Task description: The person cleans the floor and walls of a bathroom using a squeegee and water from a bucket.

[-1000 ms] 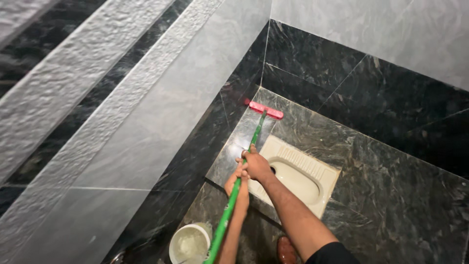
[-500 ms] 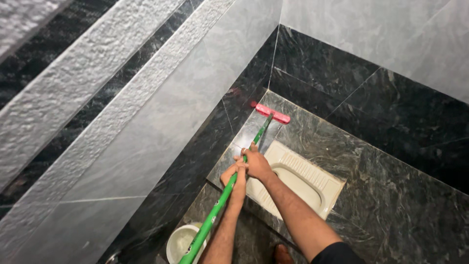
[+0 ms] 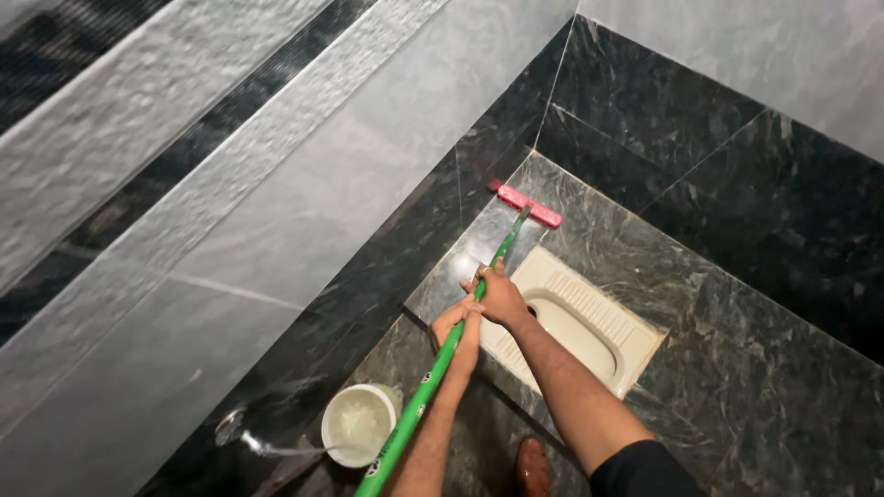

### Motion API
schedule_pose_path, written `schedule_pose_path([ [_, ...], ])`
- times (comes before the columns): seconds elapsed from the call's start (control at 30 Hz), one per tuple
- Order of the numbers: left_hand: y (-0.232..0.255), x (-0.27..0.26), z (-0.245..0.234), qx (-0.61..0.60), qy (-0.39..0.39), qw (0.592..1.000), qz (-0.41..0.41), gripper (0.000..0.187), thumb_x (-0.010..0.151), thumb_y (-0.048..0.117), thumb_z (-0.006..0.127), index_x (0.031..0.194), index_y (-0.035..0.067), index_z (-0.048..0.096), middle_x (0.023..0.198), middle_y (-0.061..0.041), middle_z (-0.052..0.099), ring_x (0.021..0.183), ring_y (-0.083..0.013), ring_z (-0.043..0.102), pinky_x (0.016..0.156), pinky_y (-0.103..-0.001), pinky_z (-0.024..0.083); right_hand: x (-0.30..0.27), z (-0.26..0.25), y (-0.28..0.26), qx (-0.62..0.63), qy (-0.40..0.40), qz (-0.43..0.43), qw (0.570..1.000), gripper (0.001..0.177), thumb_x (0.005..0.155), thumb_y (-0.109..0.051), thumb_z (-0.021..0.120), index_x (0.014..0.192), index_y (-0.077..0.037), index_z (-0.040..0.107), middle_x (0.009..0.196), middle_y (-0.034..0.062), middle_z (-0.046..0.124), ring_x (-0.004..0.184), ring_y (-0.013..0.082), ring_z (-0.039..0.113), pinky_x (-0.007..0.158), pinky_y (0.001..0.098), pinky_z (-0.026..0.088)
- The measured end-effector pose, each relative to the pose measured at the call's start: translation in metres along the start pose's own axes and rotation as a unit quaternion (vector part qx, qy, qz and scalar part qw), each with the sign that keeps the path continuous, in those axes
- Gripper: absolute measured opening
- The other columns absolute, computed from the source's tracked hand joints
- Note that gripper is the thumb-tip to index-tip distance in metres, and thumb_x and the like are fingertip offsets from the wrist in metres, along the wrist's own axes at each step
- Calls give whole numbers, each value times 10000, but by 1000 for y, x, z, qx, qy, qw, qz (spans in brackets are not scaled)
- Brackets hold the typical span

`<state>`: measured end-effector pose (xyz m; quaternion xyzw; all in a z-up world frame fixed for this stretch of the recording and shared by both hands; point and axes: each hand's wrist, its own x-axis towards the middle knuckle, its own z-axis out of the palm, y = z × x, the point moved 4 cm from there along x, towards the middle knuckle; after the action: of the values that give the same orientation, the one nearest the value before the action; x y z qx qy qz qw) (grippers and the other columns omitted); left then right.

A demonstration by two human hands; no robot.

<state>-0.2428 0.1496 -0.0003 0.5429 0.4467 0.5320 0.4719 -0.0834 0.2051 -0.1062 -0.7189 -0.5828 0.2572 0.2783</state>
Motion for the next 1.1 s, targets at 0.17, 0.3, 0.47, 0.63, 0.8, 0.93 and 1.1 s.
schedule_pose_path([
  [0.17, -6, -37, -48, 3, -2, 1000, -12, 144, 860, 51, 669, 890, -54, 763, 1027, -215, 796, 972, -278, 771, 863, -356, 565, -39, 36, -27, -55, -23, -14, 998, 438, 840, -450, 779, 1022, -73, 651, 1311, 408, 483, 980, 506, 667, 848, 539, 550],
  [0.3, -7, -67, -91, 10, -10, 1000, 12, 176, 921, 57, 629, 876, -66, 747, 1005, -213, 804, 1077, -258, 764, 948, -346, 549, -70, 77, -36, -67, -51, 12, 996, 473, 837, -501, 739, 1088, -109, 655, 1398, 393, 460, 1011, 485, 695, 878, 521, 573],
  [0.47, -23, -97, -139, 12, -17, 991, -132, 206, 946, 101, 628, 968, -44, 772, 957, -210, 813, 946, -297, 740, 870, -354, 548, -97, 117, -51, -93, -46, -13, 995, 485, 904, -581, 720, 1093, -135, 706, 1392, 442, 447, 1058, 512, 673, 911, 521, 571],
  [0.63, -25, -123, -177, -21, -6, 1000, -18, 211, 948, 67, 597, 947, -82, 746, 1089, -222, 788, 1165, -283, 715, 989, -350, 514, -131, 138, -86, -121, -62, -16, 991, 547, 841, -574, 747, 1119, -108, 680, 1442, 481, 353, 1058, 515, 667, 918, 522, 556],
  [0.8, -38, -158, -205, 4, -1, 998, -60, 204, 926, 65, 610, 964, -66, 762, 1094, -216, 791, 1082, -280, 743, 939, -349, 539, -164, 157, -98, -131, -72, -15, 989, 531, 836, -542, 754, 1141, -114, 680, 1474, 472, 327, 1057, 502, 675, 910, 494, 571],
  [0.93, -39, -172, -220, 1, 10, 1000, -11, 181, 926, 40, 632, 922, -80, 767, 1049, -206, 800, 1106, -265, 745, 979, -354, 531, -181, 166, -109, -139, -67, -33, 988, 591, 749, -495, 801, 1188, -118, 680, 1433, 472, 355, 1074, 488, 673, 907, 485, 573],
  [1.1, -37, -192, -227, -24, 22, 998, -56, 165, 915, 32, 614, 954, -60, 746, 945, -164, 788, 993, -264, 731, 927, -363, 530, -200, 170, -110, -141, -101, -14, 985, 523, 856, -549, 748, 1132, -108, 691, 1454, 461, 361, 1072, 504, 665, 922, 507, 555],
])
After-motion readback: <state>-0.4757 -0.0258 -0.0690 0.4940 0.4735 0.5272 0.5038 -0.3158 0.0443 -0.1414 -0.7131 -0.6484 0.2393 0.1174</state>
